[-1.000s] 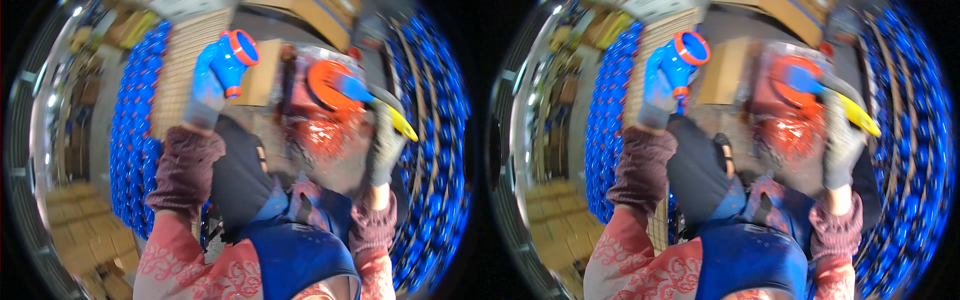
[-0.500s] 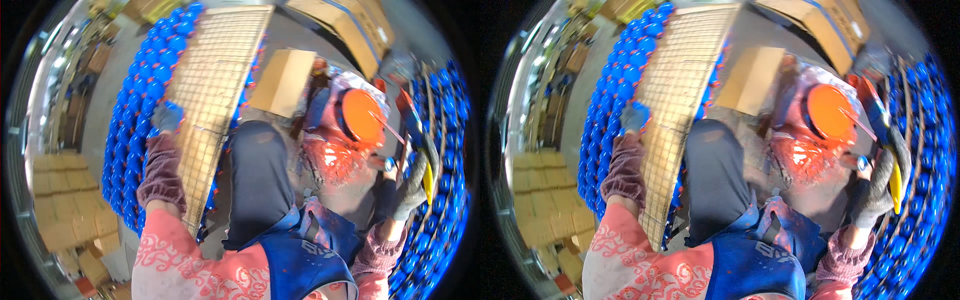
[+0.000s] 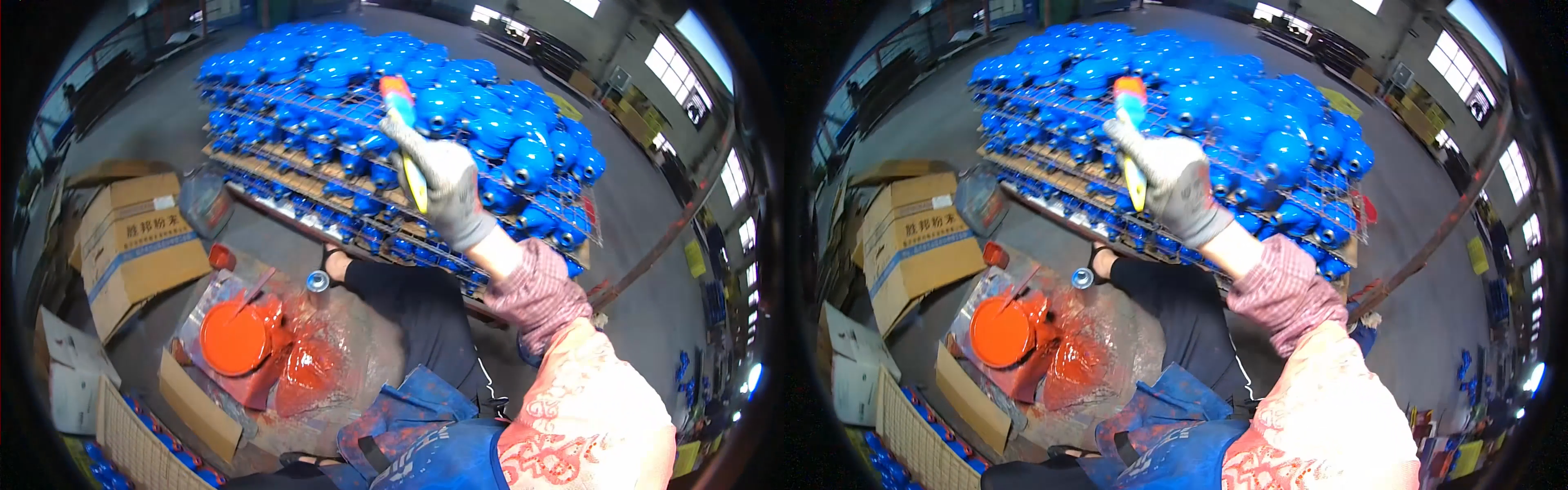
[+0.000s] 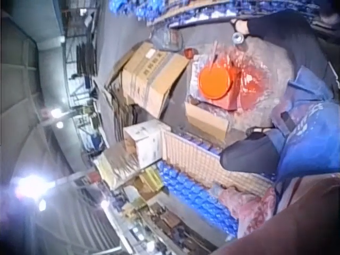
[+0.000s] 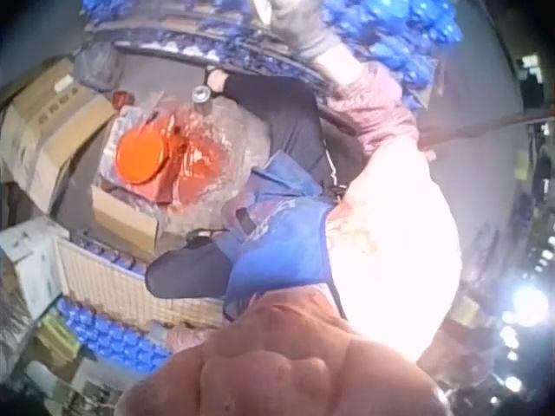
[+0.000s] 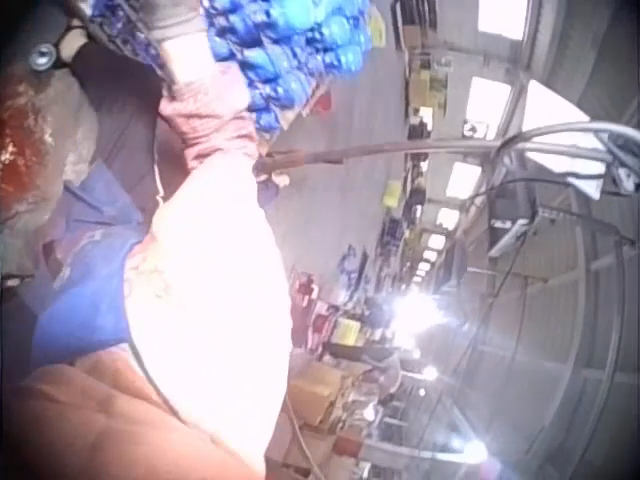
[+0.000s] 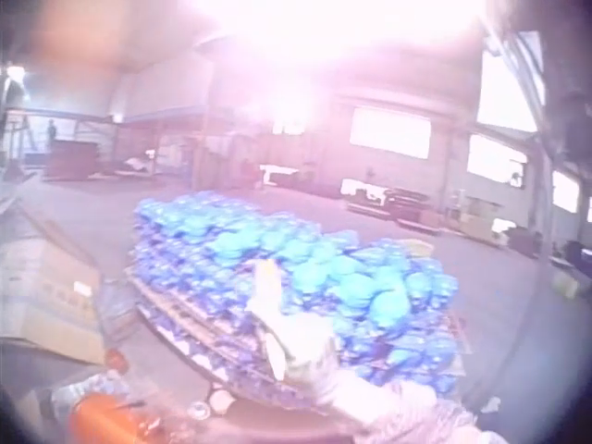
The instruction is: The person paints blue components by dipping a paintbrush into an orange paint dish, applying paint to the rims of each component by hand, and placing them onto a wire grid tray.
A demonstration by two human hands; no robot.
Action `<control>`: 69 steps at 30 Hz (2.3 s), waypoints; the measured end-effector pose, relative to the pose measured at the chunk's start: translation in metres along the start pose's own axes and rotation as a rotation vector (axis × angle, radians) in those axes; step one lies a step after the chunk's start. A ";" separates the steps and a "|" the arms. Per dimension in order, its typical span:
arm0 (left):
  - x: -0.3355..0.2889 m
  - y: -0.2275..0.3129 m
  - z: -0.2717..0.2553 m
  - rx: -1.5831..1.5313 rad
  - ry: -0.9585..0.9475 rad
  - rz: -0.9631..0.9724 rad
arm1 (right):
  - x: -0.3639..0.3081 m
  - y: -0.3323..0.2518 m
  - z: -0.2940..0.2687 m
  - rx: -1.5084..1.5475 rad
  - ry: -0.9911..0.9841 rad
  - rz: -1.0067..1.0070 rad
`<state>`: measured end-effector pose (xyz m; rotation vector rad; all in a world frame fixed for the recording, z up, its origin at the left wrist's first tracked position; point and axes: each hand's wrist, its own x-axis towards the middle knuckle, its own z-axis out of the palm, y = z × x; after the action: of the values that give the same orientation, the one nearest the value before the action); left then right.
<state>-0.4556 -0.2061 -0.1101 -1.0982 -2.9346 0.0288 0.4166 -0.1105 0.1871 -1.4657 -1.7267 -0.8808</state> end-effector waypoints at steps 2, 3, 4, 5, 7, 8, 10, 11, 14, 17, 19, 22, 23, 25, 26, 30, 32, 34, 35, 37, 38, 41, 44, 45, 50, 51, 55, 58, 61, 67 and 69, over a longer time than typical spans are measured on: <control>0.011 0.018 -0.006 -0.078 0.006 0.011 | -0.001 0.048 -0.010 -0.303 -0.150 -0.002; 0.018 0.028 -0.012 -0.132 0.013 0.030 | -0.002 0.064 -0.010 -0.492 -0.277 0.023; 0.026 0.039 -0.016 -0.200 0.022 0.067 | -0.001 0.075 -0.007 -0.586 -0.396 0.089; 0.036 0.051 -0.021 -0.336 0.042 0.123 | -0.003 0.086 0.004 -0.569 -0.390 0.093; 0.084 0.068 -0.045 -0.957 0.094 0.413 | -0.002 0.100 0.031 -0.555 -0.540 0.095; 0.070 0.133 -0.051 -0.813 0.104 0.484 | 0.004 0.107 0.033 -0.621 -0.676 0.139; -0.013 0.269 -0.107 -0.614 0.189 0.704 | 0.008 0.130 0.023 -0.706 -0.645 0.072; -0.067 0.304 -0.159 -0.618 0.224 0.770 | 0.019 0.125 0.026 -0.703 -0.654 0.058; -0.211 0.369 -0.235 -1.313 -0.253 0.911 | 0.039 0.111 0.014 -0.359 -0.178 0.047; -0.299 0.434 -0.225 -1.429 -0.576 1.216 | 0.042 0.049 0.005 0.236 0.175 0.137; -0.363 0.483 -0.216 -1.780 -1.059 1.120 | 0.027 -0.020 -0.004 0.593 0.154 0.441; -0.388 0.512 -0.203 -2.479 -1.622 0.295 | -0.009 -0.096 0.015 0.999 -0.143 0.660; -0.377 0.510 -0.191 -2.679 -1.879 0.111 | -0.035 -0.093 0.039 0.874 -0.142 0.448; -0.336 0.481 -0.160 -2.558 -1.715 0.046 | -0.062 -0.113 0.062 1.317 -0.332 0.781; -0.319 0.464 -0.152 -2.513 -1.834 0.098 | -0.072 -0.118 0.081 1.351 -0.383 0.875; -0.277 0.437 -0.151 -1.880 -0.890 0.482 | -0.109 -0.129 0.160 1.336 -0.601 0.889; -0.251 0.419 -0.148 -2.171 -1.242 0.378 | -0.119 -0.142 0.191 1.297 -0.707 0.947; -0.207 0.406 -0.127 -1.899 -0.971 0.798 | -0.124 -0.154 0.216 1.257 -0.698 0.939; -0.195 0.403 -0.122 -1.640 -0.722 0.985 | -0.125 -0.157 0.227 1.276 -0.716 0.913; -0.192 0.409 -0.147 -1.686 -0.648 0.912 | -0.125 -0.168 0.239 1.274 -0.638 1.042; -0.188 0.413 -0.142 -1.709 -0.611 0.844 | -0.123 -0.173 0.243 1.226 -0.657 1.025; -0.176 0.418 -0.137 -1.770 -0.708 0.681 | -0.118 -0.178 0.250 1.173 -0.695 0.949; -0.165 0.413 -0.127 -2.196 -1.332 0.283 | -0.116 -0.182 0.255 1.146 -0.734 0.881; -0.166 0.412 -0.128 -2.193 -1.333 0.273 | -0.116 -0.183 0.257 1.120 -0.757 0.871; -0.172 0.412 -0.125 -1.763 -0.766 0.671 | -0.107 -0.187 0.253 1.096 -0.821 0.863; -0.173 0.413 -0.124 -1.563 -0.563 0.816 | -0.102 -0.187 0.250 0.901 -0.835 0.789; -0.191 0.428 -0.132 -1.276 -0.371 0.972 | -0.116 -0.157 0.259 0.947 -0.706 0.825; -0.197 0.422 -0.125 -1.396 -0.587 0.917 | -0.095 -0.151 0.238 1.098 -0.714 0.903; -0.209 0.419 -0.109 -1.050 -0.135 1.455 | -0.080 -0.144 0.224 1.334 -0.715 0.929; -0.227 0.419 -0.107 -0.808 -0.115 1.721 | -0.050 -0.140 0.202 1.361 -0.901 0.842; -0.227 0.420 -0.106 -0.758 -0.114 1.750 | -0.046 -0.143 0.199 1.353 -0.925 0.749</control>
<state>-0.0069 -0.0366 -0.0126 -3.1795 -0.9906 -0.9778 0.2642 0.0160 0.0351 -1.2690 -1.4459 1.3263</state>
